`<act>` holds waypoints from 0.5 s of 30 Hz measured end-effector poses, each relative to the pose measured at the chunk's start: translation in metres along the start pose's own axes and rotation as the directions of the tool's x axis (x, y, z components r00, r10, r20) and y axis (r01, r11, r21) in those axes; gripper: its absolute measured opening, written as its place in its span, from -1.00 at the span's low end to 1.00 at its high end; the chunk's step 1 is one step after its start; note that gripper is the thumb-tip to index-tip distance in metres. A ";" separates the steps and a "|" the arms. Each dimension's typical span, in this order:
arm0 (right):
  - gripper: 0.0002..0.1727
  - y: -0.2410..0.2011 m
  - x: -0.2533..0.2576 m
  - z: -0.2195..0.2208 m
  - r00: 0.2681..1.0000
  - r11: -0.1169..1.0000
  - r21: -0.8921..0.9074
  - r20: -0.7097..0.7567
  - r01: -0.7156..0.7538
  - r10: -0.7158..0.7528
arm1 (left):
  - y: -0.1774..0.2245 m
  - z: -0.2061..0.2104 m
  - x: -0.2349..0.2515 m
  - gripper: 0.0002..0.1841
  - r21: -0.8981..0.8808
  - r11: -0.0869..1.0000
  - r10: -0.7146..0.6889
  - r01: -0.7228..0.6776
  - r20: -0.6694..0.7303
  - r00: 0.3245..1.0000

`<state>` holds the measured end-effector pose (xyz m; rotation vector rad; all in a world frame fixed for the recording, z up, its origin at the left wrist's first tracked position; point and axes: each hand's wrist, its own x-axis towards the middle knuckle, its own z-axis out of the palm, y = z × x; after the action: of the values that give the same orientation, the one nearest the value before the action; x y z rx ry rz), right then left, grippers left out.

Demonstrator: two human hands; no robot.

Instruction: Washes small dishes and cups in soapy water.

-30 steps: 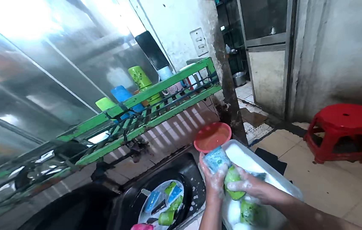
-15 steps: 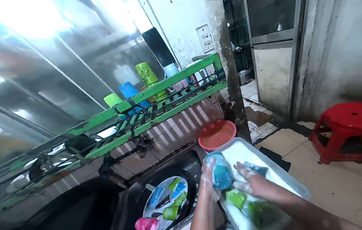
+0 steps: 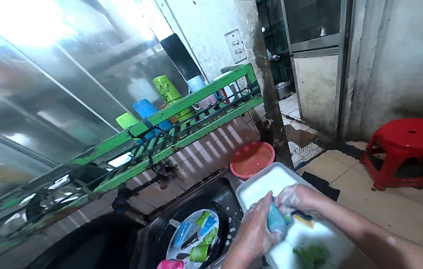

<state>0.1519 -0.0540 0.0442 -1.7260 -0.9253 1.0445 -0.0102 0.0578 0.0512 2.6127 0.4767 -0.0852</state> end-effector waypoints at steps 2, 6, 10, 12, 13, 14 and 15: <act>-0.72 -0.011 -0.001 0.006 0.984 0.924 -0.382 0.173 0.027 0.043 | 0.006 -0.002 -0.004 0.00 0.183 0.976 0.119 -0.117 0.000 0.993; -0.69 0.000 -0.001 0.025 0.965 0.940 -0.338 0.228 -0.045 0.128 | -0.011 0.004 -0.006 -0.11 0.312 0.896 0.350 -0.316 -0.059 0.935; -0.67 -0.003 -0.013 0.030 0.951 0.881 -0.412 0.288 0.231 -0.115 | -0.020 -0.002 -0.006 -0.10 0.205 0.933 0.316 -0.295 -0.079 0.946; -0.73 0.002 -0.013 0.029 0.861 0.654 -0.569 0.416 0.498 -0.293 | -0.018 -0.013 -0.003 -0.02 0.048 0.984 0.172 -0.174 0.040 0.984; -0.76 0.006 -0.012 0.027 0.821 0.580 -0.583 0.447 0.569 -0.356 | -0.017 -0.016 -0.001 -0.01 0.019 0.988 0.154 -0.155 0.069 0.986; -0.77 0.010 -0.010 0.026 0.792 0.547 -0.573 0.452 0.610 -0.411 | -0.016 -0.019 0.000 -0.02 0.029 0.987 0.157 -0.160 0.079 0.984; -0.77 0.012 -0.009 0.024 0.781 0.559 -0.546 0.428 0.625 -0.455 | -0.015 -0.020 0.000 -0.07 0.066 0.981 0.177 -0.182 0.070 0.982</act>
<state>0.1280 -0.0587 0.0288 -1.6551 -2.0494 0.5024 -0.0160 0.0796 0.0619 2.7012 0.2175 -0.1276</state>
